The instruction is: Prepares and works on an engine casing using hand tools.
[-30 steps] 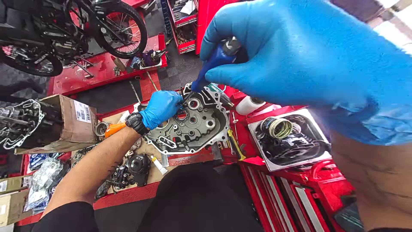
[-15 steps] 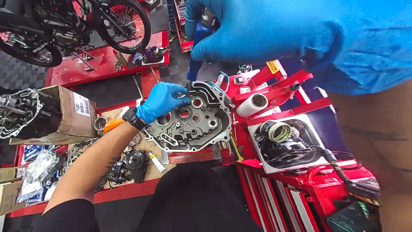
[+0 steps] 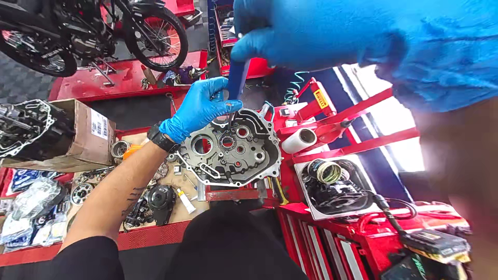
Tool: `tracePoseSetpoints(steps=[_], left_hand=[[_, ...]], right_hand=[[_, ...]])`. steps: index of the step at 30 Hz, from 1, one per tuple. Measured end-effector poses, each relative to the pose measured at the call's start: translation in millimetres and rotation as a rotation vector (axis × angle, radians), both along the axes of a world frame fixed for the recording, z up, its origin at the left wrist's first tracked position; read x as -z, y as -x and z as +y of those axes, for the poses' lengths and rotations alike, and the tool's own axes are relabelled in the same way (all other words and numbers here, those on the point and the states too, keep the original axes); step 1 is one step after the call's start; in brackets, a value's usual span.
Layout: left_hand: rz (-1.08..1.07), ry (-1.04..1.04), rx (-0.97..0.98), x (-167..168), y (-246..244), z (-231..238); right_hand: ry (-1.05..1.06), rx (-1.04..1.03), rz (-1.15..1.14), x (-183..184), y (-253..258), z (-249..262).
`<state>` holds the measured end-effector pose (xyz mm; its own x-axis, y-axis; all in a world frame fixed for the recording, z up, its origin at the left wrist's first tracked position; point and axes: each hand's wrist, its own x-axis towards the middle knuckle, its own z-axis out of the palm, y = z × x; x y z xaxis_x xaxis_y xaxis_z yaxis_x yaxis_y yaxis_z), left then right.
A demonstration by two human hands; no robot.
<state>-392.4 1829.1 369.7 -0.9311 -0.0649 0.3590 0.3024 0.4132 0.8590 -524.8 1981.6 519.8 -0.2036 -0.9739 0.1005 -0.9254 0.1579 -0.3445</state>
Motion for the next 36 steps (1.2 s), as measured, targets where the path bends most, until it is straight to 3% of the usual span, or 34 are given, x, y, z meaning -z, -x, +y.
tracePoseSetpoints(steps=[3, 8, 11, 36], left_hand=[[0.027, -0.039, 0.042, -2, 0, 0], [0.047, -0.041, 0.046, -2, 2, -4], [0.052, -0.033, 0.04, -3, 3, -4], [0.03, -0.11, 0.066, -11, 7, -2]], right_hand=[[-0.161, -0.154, 0.0, -13, -4, -8], [-0.167, 0.162, 0.317, -15, -51, -2], [-0.215, 0.072, 0.309, -19, -47, -2], [-0.172, 0.007, 0.262, -10, -43, -1]])
